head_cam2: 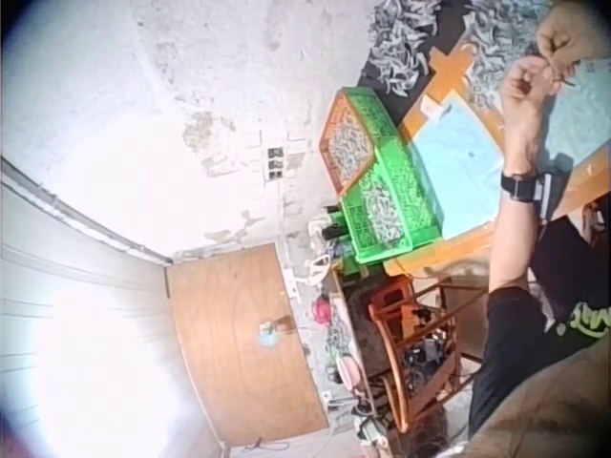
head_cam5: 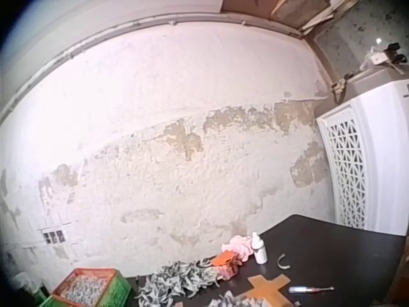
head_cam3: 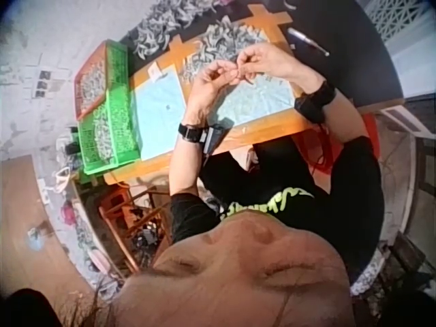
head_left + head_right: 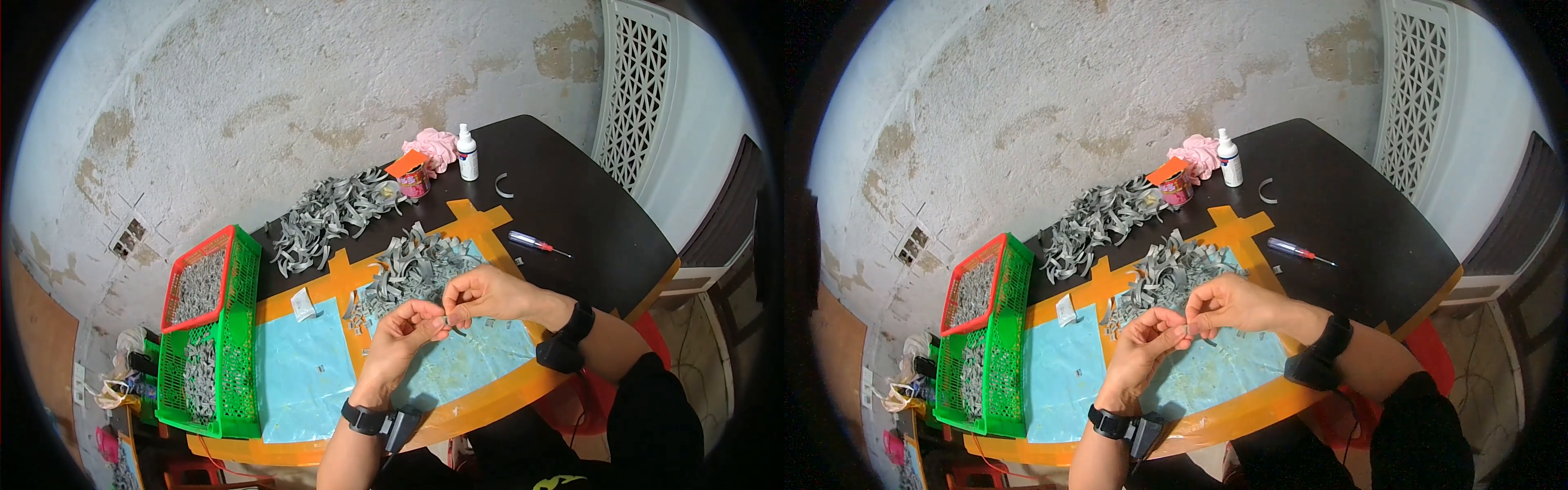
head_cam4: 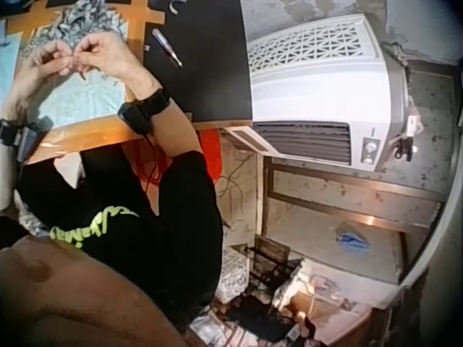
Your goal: Assembling small decorative or functional components for shoes by hand.
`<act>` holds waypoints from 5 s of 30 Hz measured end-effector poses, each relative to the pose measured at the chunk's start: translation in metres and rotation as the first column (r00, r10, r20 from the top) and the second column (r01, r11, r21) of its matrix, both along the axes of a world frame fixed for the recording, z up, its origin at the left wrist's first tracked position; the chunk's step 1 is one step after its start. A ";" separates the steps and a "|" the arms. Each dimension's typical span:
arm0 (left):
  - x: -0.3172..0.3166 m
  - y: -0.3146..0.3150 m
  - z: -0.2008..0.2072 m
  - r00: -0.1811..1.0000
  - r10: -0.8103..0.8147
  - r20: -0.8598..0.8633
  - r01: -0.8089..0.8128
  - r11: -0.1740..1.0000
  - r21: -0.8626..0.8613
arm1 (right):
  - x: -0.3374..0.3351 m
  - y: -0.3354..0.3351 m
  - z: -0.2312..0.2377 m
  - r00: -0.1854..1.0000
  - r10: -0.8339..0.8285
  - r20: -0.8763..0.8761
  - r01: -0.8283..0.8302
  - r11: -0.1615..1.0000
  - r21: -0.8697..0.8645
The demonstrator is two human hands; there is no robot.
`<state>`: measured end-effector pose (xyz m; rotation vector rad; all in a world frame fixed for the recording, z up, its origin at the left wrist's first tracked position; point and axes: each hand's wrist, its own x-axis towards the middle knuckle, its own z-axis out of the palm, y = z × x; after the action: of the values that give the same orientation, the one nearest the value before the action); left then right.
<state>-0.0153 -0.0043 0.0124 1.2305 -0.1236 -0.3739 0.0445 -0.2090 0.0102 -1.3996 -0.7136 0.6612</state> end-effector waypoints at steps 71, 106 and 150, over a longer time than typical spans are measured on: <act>0.000 0.011 0.002 0.971 -0.238 0.027 0.235 0.968 0.086 | -0.004 0.007 -0.009 0.997 0.072 -0.013 -0.071 0.996 0.057; 0.003 0.004 -0.007 0.918 0.097 0.384 -0.261 0.877 0.402 | -0.007 0.010 -0.008 0.987 -0.138 -0.081 0.145 0.986 0.084; -0.007 -0.001 0.014 0.715 0.048 0.698 -0.559 0.639 0.529 | -0.012 0.015 -0.004 0.988 -0.153 -0.012 0.152 0.966 0.210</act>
<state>-0.0228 -0.0048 0.0267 2.1090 -0.3511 0.4061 0.0327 -0.1943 0.0067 -1.2464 -0.6515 0.4481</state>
